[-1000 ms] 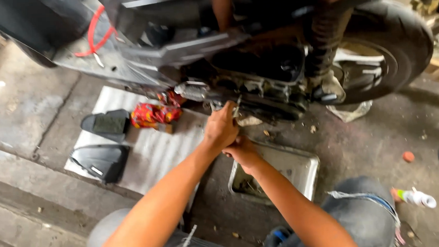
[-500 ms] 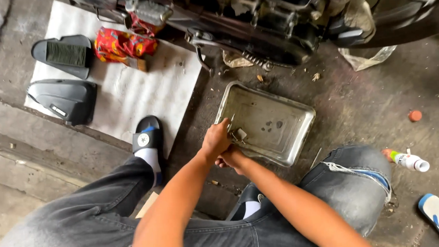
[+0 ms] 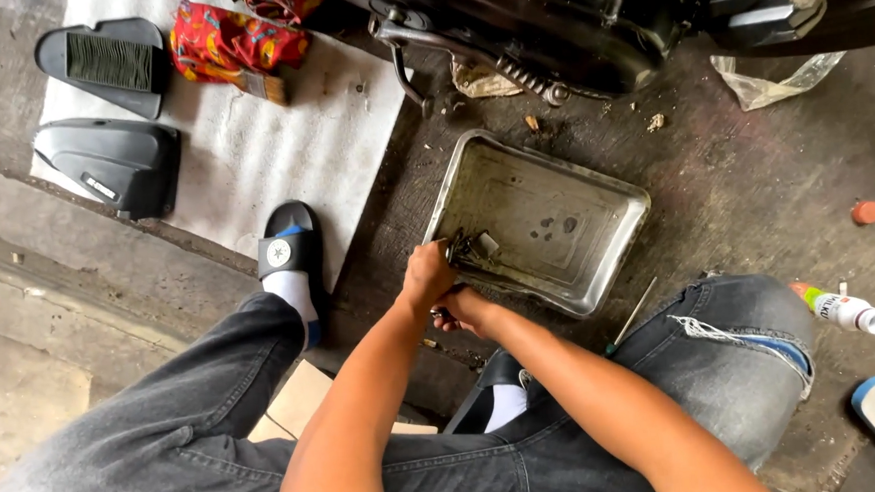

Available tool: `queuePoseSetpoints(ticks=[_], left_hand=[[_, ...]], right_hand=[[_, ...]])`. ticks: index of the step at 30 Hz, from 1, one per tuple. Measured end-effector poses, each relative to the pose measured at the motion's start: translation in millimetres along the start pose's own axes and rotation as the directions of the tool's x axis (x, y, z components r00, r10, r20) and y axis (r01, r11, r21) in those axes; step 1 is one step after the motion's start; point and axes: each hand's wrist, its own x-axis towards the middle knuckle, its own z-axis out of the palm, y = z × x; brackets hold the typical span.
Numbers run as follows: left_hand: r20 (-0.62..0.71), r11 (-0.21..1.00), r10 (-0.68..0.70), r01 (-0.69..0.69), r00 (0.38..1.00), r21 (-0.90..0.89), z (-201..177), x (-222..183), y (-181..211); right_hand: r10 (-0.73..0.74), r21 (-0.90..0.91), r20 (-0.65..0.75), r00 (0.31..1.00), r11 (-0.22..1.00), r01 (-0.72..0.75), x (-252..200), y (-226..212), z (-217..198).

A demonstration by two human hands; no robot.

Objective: Disassembling the CVT cover and internal components of a scooter using hand tools

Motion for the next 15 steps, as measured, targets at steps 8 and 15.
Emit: queuePoseSetpoints(ticks=[8, 15], left_hand=[[-0.004, 0.995, 0.019, -0.019, 1.0, -0.1, -72.9, -54.1, 54.3], [-0.105, 0.96, 0.275, -0.279, 0.956, -0.025, -224.8, -123.5, 148.1]], right_hand=[[-0.087, -0.141, -0.042, 0.995, 0.987, 0.08, -45.4, -42.4, 0.9], [-0.454, -0.219, 0.013, 0.891, 0.868, 0.445, -187.9, -163.4, 5.3]])
